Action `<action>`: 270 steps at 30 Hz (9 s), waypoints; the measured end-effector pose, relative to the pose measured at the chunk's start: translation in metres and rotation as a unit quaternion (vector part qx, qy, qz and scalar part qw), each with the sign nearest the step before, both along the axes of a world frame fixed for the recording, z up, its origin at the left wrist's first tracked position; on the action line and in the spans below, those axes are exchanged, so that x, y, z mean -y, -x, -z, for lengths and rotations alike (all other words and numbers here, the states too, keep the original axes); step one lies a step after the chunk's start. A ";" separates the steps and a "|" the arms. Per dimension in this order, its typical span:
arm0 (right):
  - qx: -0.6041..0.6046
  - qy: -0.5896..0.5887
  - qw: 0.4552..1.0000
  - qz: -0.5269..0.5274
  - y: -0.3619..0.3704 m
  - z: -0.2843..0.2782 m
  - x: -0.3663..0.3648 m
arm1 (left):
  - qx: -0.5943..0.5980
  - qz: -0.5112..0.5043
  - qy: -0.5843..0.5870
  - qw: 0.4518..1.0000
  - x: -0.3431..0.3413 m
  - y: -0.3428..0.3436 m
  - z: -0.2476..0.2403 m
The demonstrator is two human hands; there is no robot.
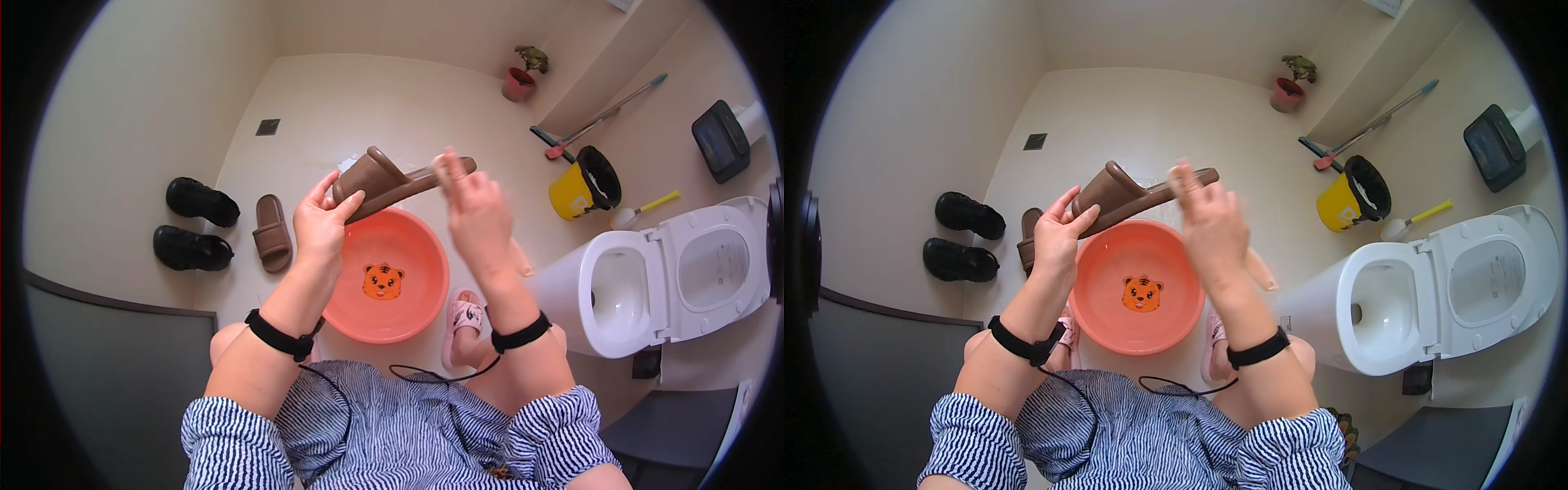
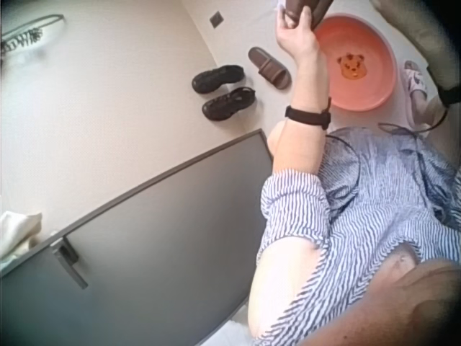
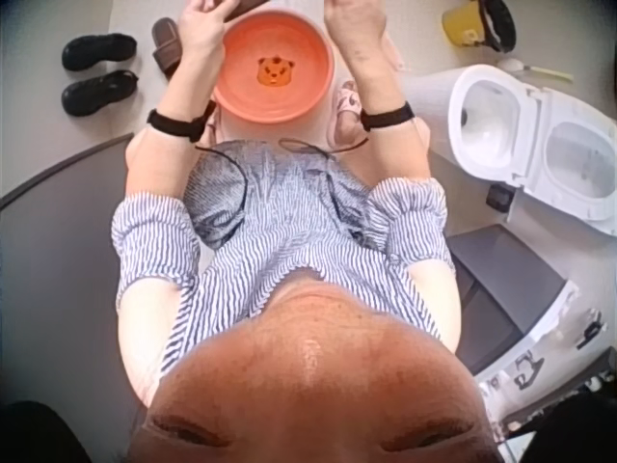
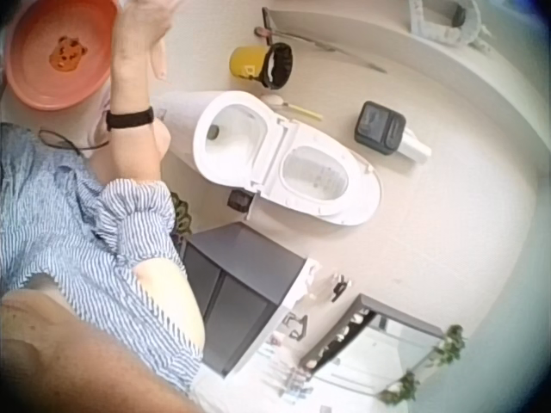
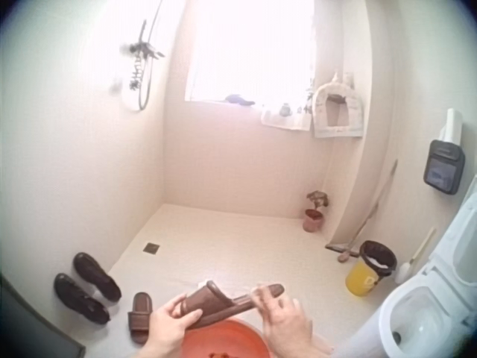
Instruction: Scrubbing a brown slipper with a brush in a basin of water.
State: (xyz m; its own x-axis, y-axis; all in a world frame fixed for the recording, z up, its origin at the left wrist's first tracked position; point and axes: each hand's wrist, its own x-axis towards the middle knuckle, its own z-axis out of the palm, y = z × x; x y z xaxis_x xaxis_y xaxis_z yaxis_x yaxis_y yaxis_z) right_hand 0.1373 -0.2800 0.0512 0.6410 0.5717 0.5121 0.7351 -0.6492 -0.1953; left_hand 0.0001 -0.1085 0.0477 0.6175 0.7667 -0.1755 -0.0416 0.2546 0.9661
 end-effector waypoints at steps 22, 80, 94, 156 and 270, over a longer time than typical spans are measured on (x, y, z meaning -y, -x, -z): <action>-0.008 -0.004 0.990 -0.139 0.049 0.011 -0.019 | 0.017 0.011 0.108 0.994 0.010 -0.003 0.008; -0.260 -0.441 0.835 -0.202 -0.031 -0.041 0.065 | -0.482 0.472 -0.556 0.485 0.021 -0.025 0.268; -0.384 -0.311 0.847 -0.194 -0.028 -0.046 0.056 | -0.560 0.467 -0.496 0.472 0.019 0.004 0.362; -0.495 -0.406 0.754 -0.150 -0.032 -0.024 0.052 | -0.277 0.244 -0.734 0.570 0.032 -0.008 0.044; -0.231 -0.150 0.956 -0.105 -0.023 0.000 0.012 | -0.226 0.155 -0.652 0.707 0.005 -0.003 0.039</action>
State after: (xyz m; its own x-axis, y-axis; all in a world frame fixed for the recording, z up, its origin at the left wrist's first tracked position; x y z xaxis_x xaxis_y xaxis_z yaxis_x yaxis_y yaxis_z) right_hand 0.1598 -0.2916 0.0514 0.7250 0.5852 0.3632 0.6338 -0.3602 -0.6845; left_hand 0.0030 -0.1135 0.0085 0.8980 0.2981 0.3236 0.2082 -0.9359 0.2841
